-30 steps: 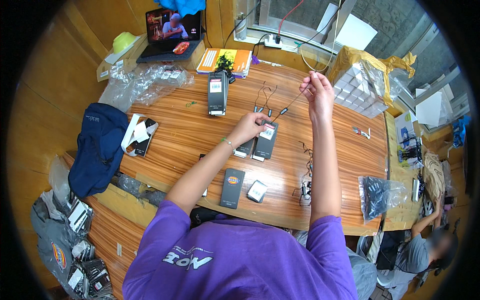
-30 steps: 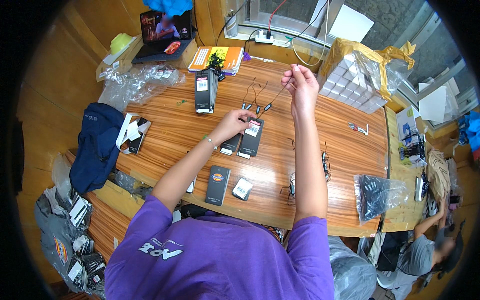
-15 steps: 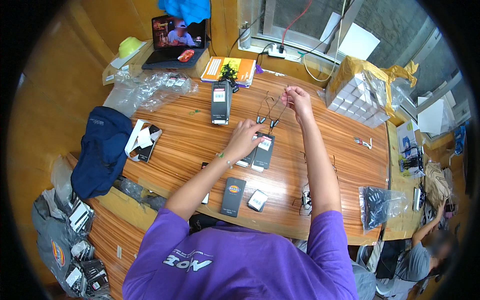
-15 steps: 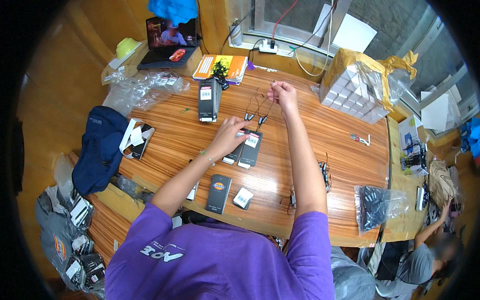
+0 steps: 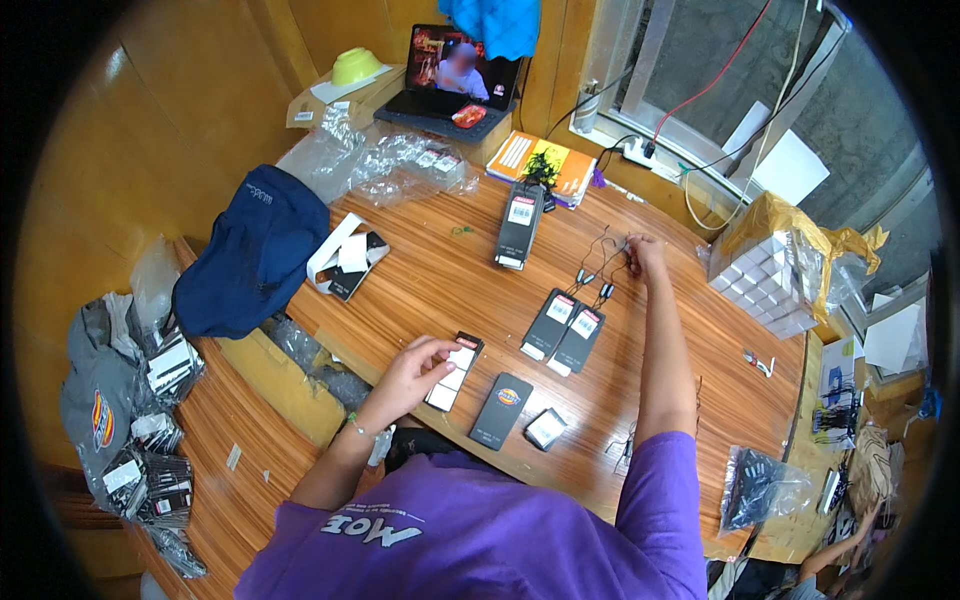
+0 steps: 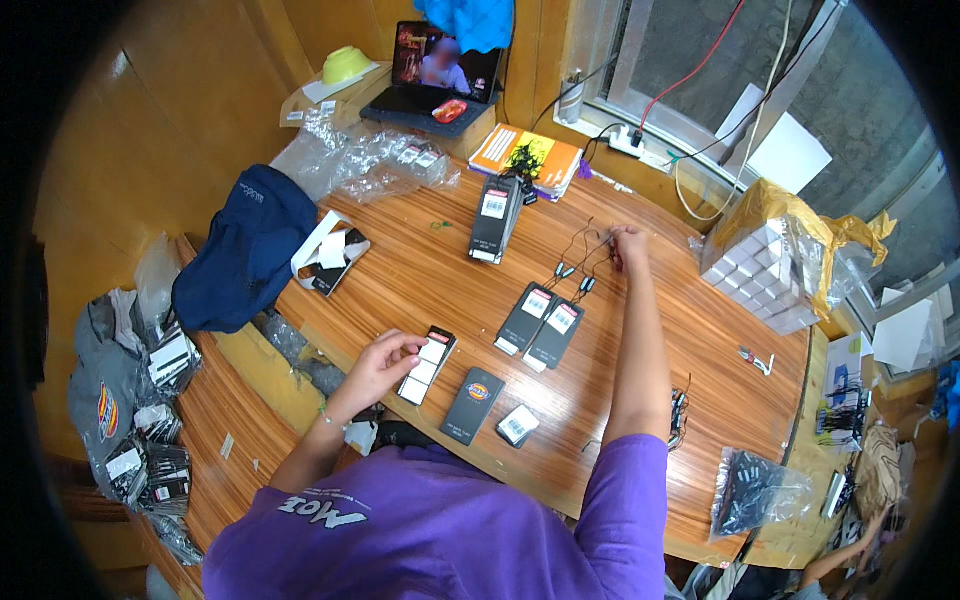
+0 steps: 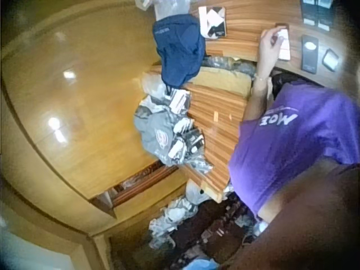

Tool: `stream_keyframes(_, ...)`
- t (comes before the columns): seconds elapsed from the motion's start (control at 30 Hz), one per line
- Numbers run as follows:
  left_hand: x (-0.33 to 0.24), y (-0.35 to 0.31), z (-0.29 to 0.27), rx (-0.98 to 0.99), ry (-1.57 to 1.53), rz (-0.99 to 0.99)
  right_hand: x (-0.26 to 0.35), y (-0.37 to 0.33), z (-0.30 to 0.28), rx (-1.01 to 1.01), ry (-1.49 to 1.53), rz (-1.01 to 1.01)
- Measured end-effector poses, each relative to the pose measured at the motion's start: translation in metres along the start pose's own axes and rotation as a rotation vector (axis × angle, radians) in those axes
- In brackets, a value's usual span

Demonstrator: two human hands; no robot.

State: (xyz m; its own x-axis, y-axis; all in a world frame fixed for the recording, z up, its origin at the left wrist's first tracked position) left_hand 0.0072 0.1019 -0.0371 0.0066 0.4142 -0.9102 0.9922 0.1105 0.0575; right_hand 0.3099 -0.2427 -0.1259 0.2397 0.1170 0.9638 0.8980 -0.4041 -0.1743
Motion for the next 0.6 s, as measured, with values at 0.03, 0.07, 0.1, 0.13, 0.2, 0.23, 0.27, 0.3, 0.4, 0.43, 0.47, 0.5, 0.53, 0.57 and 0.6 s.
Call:
stream_keyframes(0.03,0.009,0.001,-0.002,-0.009,-0.021,-0.027,0.0,0.003,-0.002,0.011,0.012,-0.005)
stream_keyframes(0.07,0.016,0.002,-0.002,-0.003,-0.042,-0.058,-0.003,0.012,-0.008,-0.009,-0.004,-0.084)
stream_keyframes(0.1,0.014,0.006,0.001,0.001,-0.025,-0.032,-0.012,0.022,-0.019,-0.036,-0.024,-0.151)
stream_keyframes(0.13,0.017,0.006,0.001,-0.001,-0.074,-0.038,-0.008,0.019,-0.019,0.034,-0.022,-0.254)
stream_keyframes(0.2,0.0,0.007,0.0,0.01,0.068,0.074,0.008,-0.023,-0.021,-0.171,-0.094,-0.274)
stream_keyframes(0.23,-0.008,0.006,0.005,0.031,0.135,0.16,0.022,-0.045,-0.027,-0.171,-0.141,-0.316)
stream_keyframes(0.27,-0.018,0.008,0.013,0.051,0.193,0.261,0.028,-0.064,-0.03,-0.069,-0.142,-0.377)
stream_keyframes(0.3,-0.027,0.01,0.021,0.062,0.247,0.366,0.031,-0.088,-0.033,0.038,-0.141,-0.444)
stream_keyframes(0.4,-0.035,0.014,0.052,0.21,0.458,0.416,0.037,-0.196,-0.04,0.288,-0.173,-0.546)
stream_keyframes(0.43,-0.036,0.014,0.061,0.226,0.513,0.452,0.025,-0.225,-0.044,0.367,-0.167,-0.429)
stream_keyframes(0.47,-0.037,0.015,0.068,0.248,0.557,0.465,0.023,-0.257,-0.05,0.377,-0.29,-0.369)
stream_keyframes(0.5,-0.039,0.017,0.074,0.266,0.602,0.481,0.02,-0.28,-0.055,0.369,-0.471,-0.381)
stream_keyframes(0.53,-0.041,0.017,0.079,0.281,0.647,0.497,0.017,-0.297,-0.06,0.302,-0.428,-0.45)
stream_keyframes(0.57,-0.039,0.017,0.08,0.267,0.643,0.497,0.011,-0.309,-0.06,0.288,-0.45,-0.44)
stream_keyframes(0.6,-0.035,0.018,0.083,0.259,0.639,0.504,0.0,-0.318,-0.063,0.263,-0.442,-0.329)
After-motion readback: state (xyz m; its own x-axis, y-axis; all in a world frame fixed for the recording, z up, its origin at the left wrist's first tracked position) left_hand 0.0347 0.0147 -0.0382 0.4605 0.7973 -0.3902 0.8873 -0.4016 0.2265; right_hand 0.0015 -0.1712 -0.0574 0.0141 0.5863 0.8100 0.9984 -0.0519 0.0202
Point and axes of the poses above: each hand's wrist, its own y-axis towards the middle knuckle, its own z-axis out of the palm, x = y × z, the point moved 6 cm from there along y, towards the middle knuckle, and after that the axes turned 15 degrees about -x, right-handed, at the moved point
